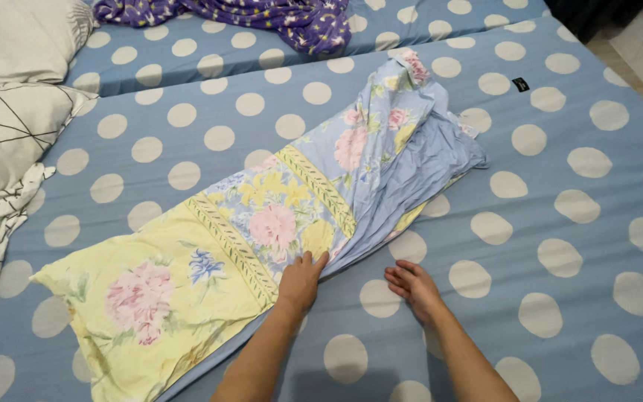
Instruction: The person picks up and folds a pair of shorts from the bed, places them aside, and then spreads out, aligns, and folds a bedsheet.
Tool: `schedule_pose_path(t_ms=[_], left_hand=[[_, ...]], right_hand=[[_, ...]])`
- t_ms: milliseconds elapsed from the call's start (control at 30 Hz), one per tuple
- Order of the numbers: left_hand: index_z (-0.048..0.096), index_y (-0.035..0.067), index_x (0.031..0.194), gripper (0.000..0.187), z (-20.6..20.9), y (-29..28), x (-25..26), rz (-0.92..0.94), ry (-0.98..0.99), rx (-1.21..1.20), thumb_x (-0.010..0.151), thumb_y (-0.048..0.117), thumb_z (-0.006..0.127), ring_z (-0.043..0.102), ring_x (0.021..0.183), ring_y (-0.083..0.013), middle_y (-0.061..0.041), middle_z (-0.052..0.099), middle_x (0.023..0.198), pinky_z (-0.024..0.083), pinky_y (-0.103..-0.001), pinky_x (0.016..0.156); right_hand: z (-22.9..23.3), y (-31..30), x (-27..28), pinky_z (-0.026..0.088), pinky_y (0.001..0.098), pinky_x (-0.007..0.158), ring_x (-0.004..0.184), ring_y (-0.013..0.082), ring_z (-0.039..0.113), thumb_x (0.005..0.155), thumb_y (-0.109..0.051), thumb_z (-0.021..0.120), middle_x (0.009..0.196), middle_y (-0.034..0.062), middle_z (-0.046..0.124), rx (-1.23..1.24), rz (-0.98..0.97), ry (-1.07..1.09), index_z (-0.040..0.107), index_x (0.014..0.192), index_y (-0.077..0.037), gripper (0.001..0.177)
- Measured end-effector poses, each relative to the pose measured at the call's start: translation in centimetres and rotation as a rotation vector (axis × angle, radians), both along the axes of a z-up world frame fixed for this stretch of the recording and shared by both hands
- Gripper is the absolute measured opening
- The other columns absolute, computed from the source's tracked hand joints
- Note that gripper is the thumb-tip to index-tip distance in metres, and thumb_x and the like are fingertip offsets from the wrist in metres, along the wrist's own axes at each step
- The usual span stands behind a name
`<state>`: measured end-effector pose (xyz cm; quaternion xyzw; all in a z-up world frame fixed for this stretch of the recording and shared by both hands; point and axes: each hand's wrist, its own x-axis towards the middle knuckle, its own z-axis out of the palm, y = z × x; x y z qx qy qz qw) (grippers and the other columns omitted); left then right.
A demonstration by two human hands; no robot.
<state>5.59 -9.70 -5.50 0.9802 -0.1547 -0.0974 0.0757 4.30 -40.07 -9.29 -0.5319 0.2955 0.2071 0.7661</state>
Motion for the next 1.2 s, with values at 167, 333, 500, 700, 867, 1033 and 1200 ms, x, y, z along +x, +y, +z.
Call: schedule_pose_path(t_ms=[167,333,500,700,867,1033,1200], left_hand=[[0.054,0.022,0.132,0.063,3.2,1.0,0.5,-0.076,0.001,-0.123,0.073,0.002,0.063,0.063,0.102,-0.0383,-0.015,0.060,0.112,0.054,-0.049,0.075],[0.059,0.020,0.127,0.049,7.3,2.6,-2.0,-0.136,0.010,-0.208,0.080,0.006,0.061,0.066,0.093,-0.0373,-0.014,0.063,0.101,0.052,-0.050,0.073],[0.062,0.016,0.119,0.043,9.5,4.5,-6.2,-0.191,0.030,-0.260,0.077,0.010,0.061,0.066,0.085,-0.0388,-0.014,0.064,0.092,0.051,-0.051,0.070],[0.060,0.014,0.111,0.034,8.6,6.6,-10.4,-0.203,0.032,-0.224,0.077,0.008,0.061,0.066,0.084,-0.0355,-0.010,0.063,0.091,0.051,-0.051,0.068],[0.060,0.014,0.110,0.037,8.3,8.3,-12.4,-0.239,0.022,-0.221,0.074,0.007,0.064,0.066,0.082,-0.0331,-0.009,0.063,0.091,0.052,-0.048,0.066],[0.058,0.014,0.108,0.038,7.8,8.5,-13.1,-0.214,0.041,-0.192,0.071,0.008,0.066,0.065,0.086,-0.0324,-0.008,0.063,0.093,0.052,-0.048,0.068],[0.058,0.015,0.108,0.040,8.2,8.2,-12.8,-0.198,0.083,-0.221,0.069,0.008,0.067,0.065,0.091,-0.0328,-0.006,0.064,0.096,0.052,-0.048,0.071]], right_hand=[[0.8,2.2,-0.4,0.049,0.0412,0.109,0.134,0.0332,0.056,0.100,-0.024,0.054,0.146,0.0260,0.055,0.113,-0.052,-0.017,0.037,0.149,0.001,0.058],[0.3,3.9,-0.6,0.043,0.0439,0.115,0.141,0.0356,0.049,0.099,-0.032,0.057,0.154,0.0260,0.046,0.279,-0.133,-0.022,0.031,0.151,-0.002,0.065],[1.0,6.0,0.0,0.036,0.0520,0.116,0.140,0.0332,0.046,0.095,-0.054,0.052,0.155,0.0139,0.047,0.400,-0.163,-0.047,0.042,0.152,-0.010,0.072],[0.8,6.2,2.9,0.037,0.0570,0.113,0.134,0.0392,0.052,0.090,-0.066,0.055,0.147,0.0148,0.056,0.637,-0.421,-0.071,0.050,0.146,-0.006,0.082],[-3.4,0.3,9.2,0.040,0.0507,0.118,0.137,0.0363,0.054,0.096,-0.057,0.060,0.149,0.0153,0.058,0.535,-0.481,-0.334,0.052,0.146,-0.003,0.074],[-4.3,-8.2,15.2,0.049,0.0494,0.111,0.123,0.0315,0.066,0.092,-0.025,0.064,0.137,0.0132,0.066,0.418,-0.434,-0.302,0.060,0.133,-0.003,0.048],[0.2,-11.9,16.4,0.060,0.0481,0.095,0.106,0.0351,0.070,0.082,0.001,0.067,0.113,0.0172,0.067,0.119,-0.426,-0.197,0.057,0.121,0.006,0.041]])
